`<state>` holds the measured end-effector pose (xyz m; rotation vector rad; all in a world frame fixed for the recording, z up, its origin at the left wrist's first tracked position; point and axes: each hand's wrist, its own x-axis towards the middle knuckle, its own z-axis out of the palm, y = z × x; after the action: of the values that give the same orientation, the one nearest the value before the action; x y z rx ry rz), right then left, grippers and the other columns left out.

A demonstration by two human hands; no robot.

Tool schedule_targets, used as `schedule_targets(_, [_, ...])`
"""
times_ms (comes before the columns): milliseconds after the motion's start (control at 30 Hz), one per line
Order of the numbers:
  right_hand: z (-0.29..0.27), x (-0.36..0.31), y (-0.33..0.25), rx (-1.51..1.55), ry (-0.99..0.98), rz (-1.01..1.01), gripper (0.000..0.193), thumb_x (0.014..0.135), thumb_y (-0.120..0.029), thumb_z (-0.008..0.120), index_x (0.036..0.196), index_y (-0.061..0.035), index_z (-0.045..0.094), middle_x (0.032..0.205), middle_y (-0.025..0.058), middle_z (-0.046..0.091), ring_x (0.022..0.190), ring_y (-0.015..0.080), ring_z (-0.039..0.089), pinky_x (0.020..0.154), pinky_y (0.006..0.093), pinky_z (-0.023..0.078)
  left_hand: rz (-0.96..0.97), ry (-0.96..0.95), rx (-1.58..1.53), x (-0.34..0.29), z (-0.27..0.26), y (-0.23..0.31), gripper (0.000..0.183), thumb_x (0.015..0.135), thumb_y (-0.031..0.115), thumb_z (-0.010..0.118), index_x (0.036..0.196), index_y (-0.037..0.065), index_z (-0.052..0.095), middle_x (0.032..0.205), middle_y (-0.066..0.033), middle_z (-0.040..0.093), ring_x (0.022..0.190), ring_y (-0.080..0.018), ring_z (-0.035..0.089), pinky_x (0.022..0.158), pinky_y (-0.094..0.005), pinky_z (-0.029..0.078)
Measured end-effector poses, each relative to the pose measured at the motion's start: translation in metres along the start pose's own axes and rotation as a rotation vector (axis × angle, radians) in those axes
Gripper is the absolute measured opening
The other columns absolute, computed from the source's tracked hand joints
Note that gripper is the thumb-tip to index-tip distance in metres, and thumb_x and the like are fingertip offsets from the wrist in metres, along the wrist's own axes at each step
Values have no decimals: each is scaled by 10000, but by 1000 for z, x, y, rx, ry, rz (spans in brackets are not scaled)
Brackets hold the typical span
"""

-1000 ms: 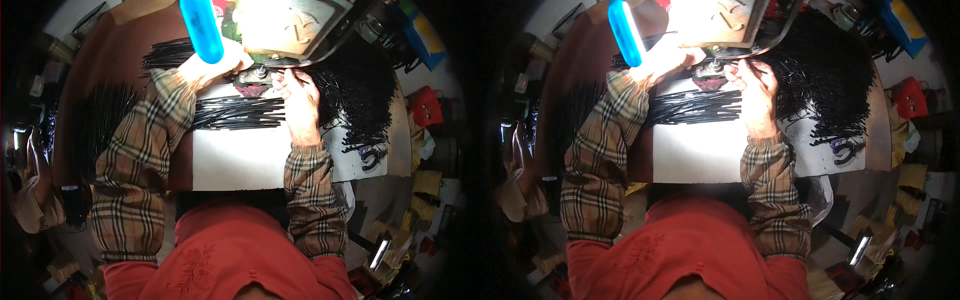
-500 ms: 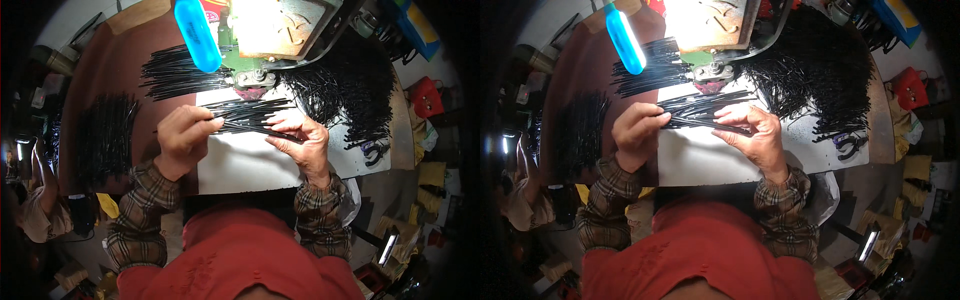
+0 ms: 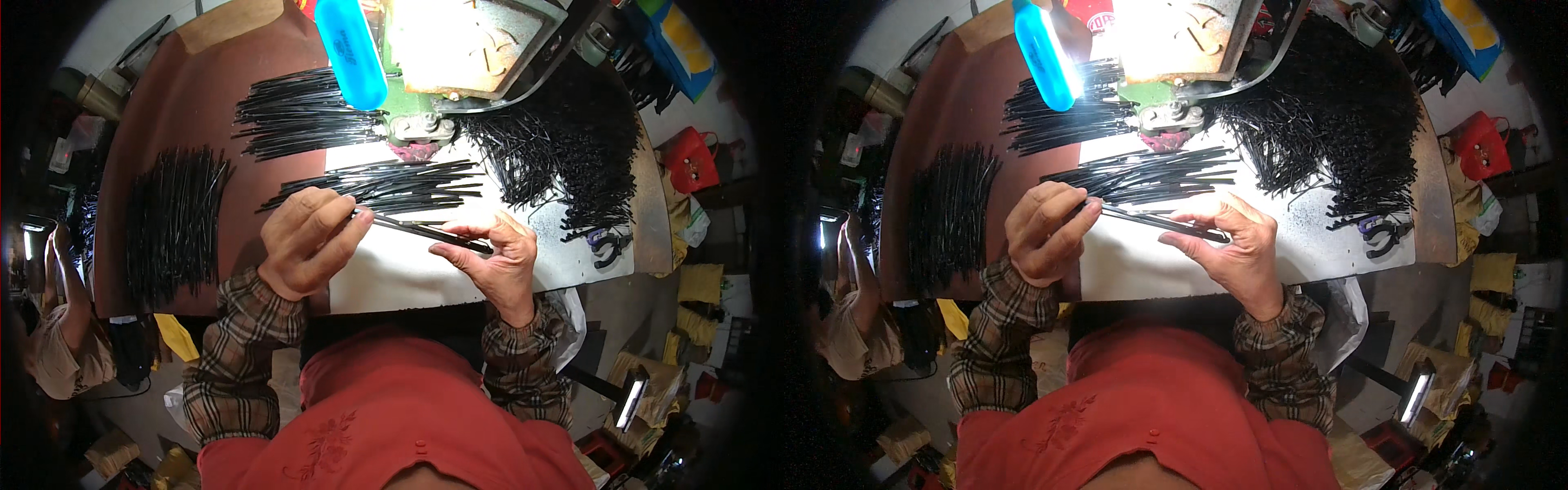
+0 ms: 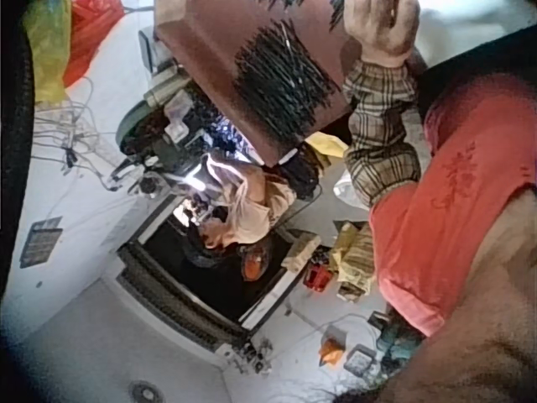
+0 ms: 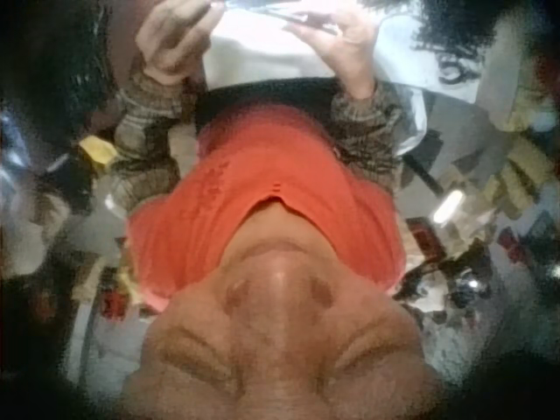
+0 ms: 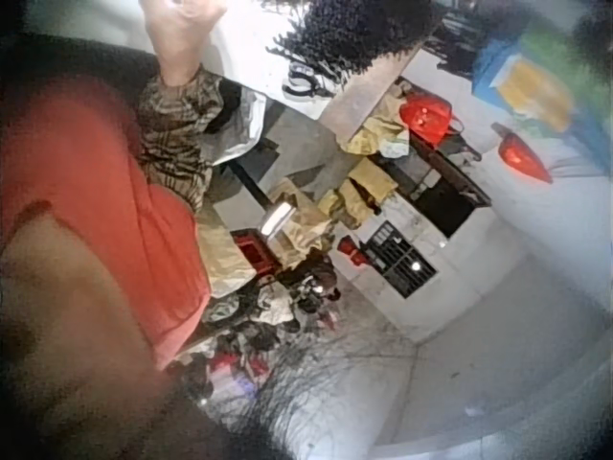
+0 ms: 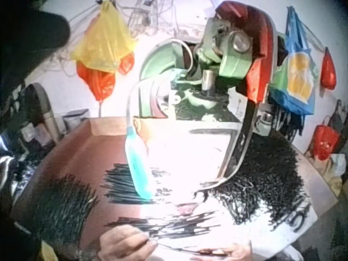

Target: The person processes black rods at a workbench, aligning the rods by hand, pressing them with a machine, and attaching components using pliers.

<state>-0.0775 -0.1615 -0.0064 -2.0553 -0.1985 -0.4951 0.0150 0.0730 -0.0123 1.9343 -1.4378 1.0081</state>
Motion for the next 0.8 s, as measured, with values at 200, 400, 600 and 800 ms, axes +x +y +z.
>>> schedule_targets(200, [3, -3, 8, 391, -28, 319, 204, 805, -144, 769, 940, -9, 699, 827, 70, 668, 729, 104, 633, 627, 240, 514, 10, 23, -11, -2, 4, 0, 303, 673, -97, 637, 946, 27, 685, 942, -110, 615, 790, -274, 639, 651, -367, 554])
schedule_targets(400, [0, -3, 10, 214, -205, 263, 211, 839, -139, 703, 1006, -10, 701, 705, 94, 658, 573, 51, 537, 519, 233, 427, -52, -71, 30, 20, -5, 5, 225, 742, -63, 666, 929, 60, 695, 990, -111, 612, 942, -309, 645, 826, -437, 550])
schedule_targets(600, [17, -18, -1, 378, 72, 294, 187, 838, -132, 692, 979, -9, 695, 761, 100, 666, 627, 99, 588, 572, 251, 461, -843, 331, -332, 4, 19, 65, 171, 866, -36, 611, 1037, -25, 604, 1195, -130, 528, 1071, -234, 552, 949, -340, 443])
schedule_targets(800, [39, -49, 5, 245, 52, 13, 218, 810, -109, 710, 1014, -40, 673, 886, 82, 674, 807, 238, 651, 732, 304, 513, -1405, 156, -954, 3, 24, 119, 220, 1003, 117, 463, 1127, -42, 552, 1061, -115, 602, 1012, -165, 570, 913, -303, 447])
